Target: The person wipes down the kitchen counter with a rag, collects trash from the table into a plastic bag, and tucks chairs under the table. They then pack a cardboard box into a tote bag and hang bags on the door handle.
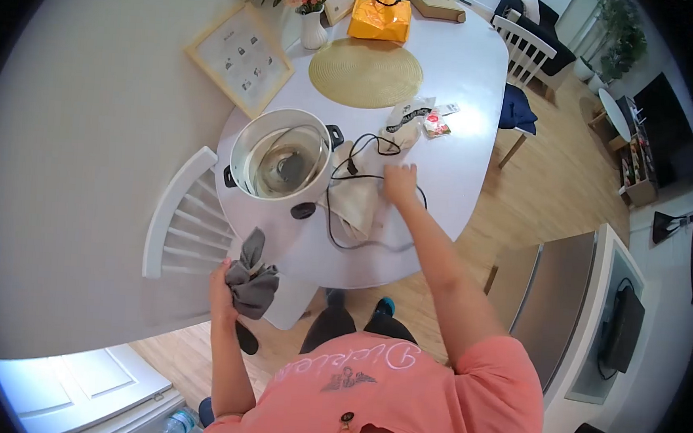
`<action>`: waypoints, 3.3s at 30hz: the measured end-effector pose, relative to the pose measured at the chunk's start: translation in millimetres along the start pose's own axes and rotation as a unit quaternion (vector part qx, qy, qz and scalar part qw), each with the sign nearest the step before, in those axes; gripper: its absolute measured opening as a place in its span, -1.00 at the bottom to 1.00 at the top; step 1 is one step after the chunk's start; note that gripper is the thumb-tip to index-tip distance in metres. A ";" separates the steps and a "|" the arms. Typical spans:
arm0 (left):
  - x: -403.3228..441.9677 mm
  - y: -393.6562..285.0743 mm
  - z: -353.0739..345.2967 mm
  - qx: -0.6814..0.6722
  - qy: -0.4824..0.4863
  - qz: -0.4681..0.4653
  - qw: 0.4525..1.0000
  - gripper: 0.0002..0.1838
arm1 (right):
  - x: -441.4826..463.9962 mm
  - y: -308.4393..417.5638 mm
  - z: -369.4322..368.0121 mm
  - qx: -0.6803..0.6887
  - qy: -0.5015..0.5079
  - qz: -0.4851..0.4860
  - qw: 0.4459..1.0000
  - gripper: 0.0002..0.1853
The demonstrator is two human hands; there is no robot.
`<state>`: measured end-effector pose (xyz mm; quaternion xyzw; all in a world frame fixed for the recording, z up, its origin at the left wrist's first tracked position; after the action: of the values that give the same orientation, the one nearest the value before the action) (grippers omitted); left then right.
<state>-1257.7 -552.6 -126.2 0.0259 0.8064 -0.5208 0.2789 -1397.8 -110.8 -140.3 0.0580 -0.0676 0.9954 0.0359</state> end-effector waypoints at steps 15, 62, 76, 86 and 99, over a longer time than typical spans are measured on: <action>97.0 -130.2 -72.9 0.207 0.160 -0.080 0.962 -0.66 | 79.0 28.8 38.9 0.087 0.023 0.135 0.987 -0.54; -591.4 316.6 -627.7 0.289 0.740 0.166 0.584 -0.46 | -751.5 -552.4 333.2 0.273 -0.023 -0.678 0.683 -0.68; -820.1 533.0 -619.9 0.305 0.872 0.218 0.313 -0.62 | -1025.9 -577.8 225.4 0.303 0.088 -0.816 0.484 -0.75; -803.3 516.4 -632.2 0.263 0.893 0.067 0.358 -0.63 | -1078.2 -623.6 222.9 0.067 0.263 -0.706 0.654 -0.64; -480.3 295.9 -615.8 -0.049 0.662 0.182 0.726 -0.71 | -446.1 -462.1 211.1 0.491 0.115 -0.265 0.822 -0.26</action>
<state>-1014.8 228.0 44.4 0.4965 0.7904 -0.2710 -0.2351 -895.8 288.1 74.1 -0.0310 0.4528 0.8482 0.2731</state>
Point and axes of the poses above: each hand's wrist, its own x-axis towards the middle knuckle, its own z-axis out of the back of the hand, y = z × x, the point moved 8 cm from there along x, towards the middle knuckle, and after that the axes turned 12 degrees about -x, right-handed, at the moved point
